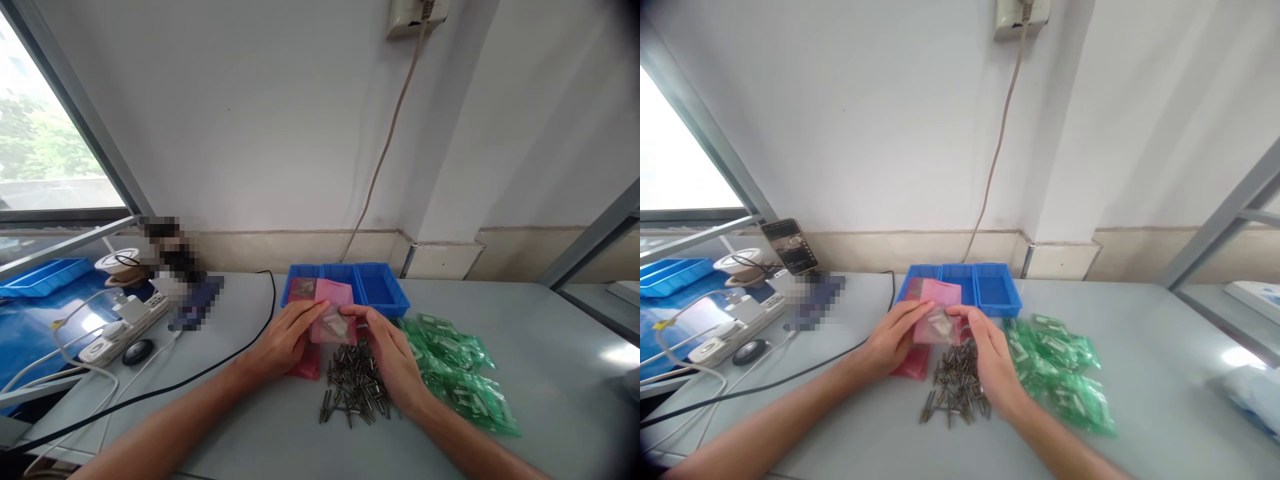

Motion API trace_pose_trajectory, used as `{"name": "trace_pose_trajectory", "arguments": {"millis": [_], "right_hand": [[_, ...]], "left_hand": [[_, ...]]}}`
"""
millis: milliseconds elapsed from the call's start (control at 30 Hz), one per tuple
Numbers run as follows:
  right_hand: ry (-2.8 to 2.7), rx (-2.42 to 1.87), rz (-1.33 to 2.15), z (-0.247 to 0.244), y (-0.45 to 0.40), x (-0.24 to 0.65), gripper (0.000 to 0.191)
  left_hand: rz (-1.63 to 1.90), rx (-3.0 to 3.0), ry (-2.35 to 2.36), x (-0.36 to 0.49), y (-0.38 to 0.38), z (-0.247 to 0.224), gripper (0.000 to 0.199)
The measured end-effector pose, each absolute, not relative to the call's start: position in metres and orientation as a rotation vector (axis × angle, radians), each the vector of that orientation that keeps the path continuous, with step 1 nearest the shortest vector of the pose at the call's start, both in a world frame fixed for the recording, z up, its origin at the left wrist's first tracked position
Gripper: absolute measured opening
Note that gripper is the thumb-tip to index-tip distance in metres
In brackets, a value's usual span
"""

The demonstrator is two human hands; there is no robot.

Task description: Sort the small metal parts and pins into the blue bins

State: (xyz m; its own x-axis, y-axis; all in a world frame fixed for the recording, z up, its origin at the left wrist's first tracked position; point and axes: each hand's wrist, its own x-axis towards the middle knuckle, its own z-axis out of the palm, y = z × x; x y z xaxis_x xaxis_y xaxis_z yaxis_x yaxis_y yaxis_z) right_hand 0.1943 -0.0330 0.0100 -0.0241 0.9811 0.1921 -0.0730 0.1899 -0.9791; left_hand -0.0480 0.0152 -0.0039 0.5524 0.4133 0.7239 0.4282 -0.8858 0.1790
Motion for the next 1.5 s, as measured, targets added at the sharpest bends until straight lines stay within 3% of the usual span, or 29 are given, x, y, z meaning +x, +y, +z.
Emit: {"name": "trace_pose_trajectory", "arguments": {"millis": [133, 300, 533, 700, 900, 1100, 1333, 1500], "right_hand": [[-1.341, -0.993, 1.063, 0.011, -0.03, 0.194, 0.026], [-1.384, -1.064, 0.994, 0.01, -0.03, 0.191, 0.026], [-1.305, -1.073, 0.991, 0.012, -0.027, 0.195, 0.039], [-1.227, -1.083, 1.102, 0.013, -0.028, 0.195, 0.046], [-1.14, -1.008, 1.192, 0.015, -0.031, 0.192, 0.061], [-1.188, -1.028, 1.159, 0.014, -0.031, 0.193, 0.06], [-1.349, -1.065, 1.09, 0.009, -0.035, 0.194, 0.056], [-1.629, -1.099, 0.949, 0.009, -0.036, 0.195, 0.042]], "left_hand": [[-1.367, -2.724, -0.783, -0.045, 0.018, -0.005, 0.039], [-1.5, -2.688, -0.884, -0.039, 0.014, 0.002, 0.011], [-1.3, -2.721, -0.572, -0.045, 0.008, 0.009, 0.033], [-1.09, -2.732, -0.471, -0.049, 0.01, 0.012, 0.035], [-1.394, -2.643, -0.935, -0.047, 0.018, 0.005, 0.033], [-1.518, -2.345, -1.559, -0.055, 0.042, -0.003, 0.027], [-1.407, -2.334, -1.544, -0.059, 0.052, -0.016, 0.027], [-1.37, -2.415, -1.533, -0.058, 0.052, -0.017, 0.026]]}}
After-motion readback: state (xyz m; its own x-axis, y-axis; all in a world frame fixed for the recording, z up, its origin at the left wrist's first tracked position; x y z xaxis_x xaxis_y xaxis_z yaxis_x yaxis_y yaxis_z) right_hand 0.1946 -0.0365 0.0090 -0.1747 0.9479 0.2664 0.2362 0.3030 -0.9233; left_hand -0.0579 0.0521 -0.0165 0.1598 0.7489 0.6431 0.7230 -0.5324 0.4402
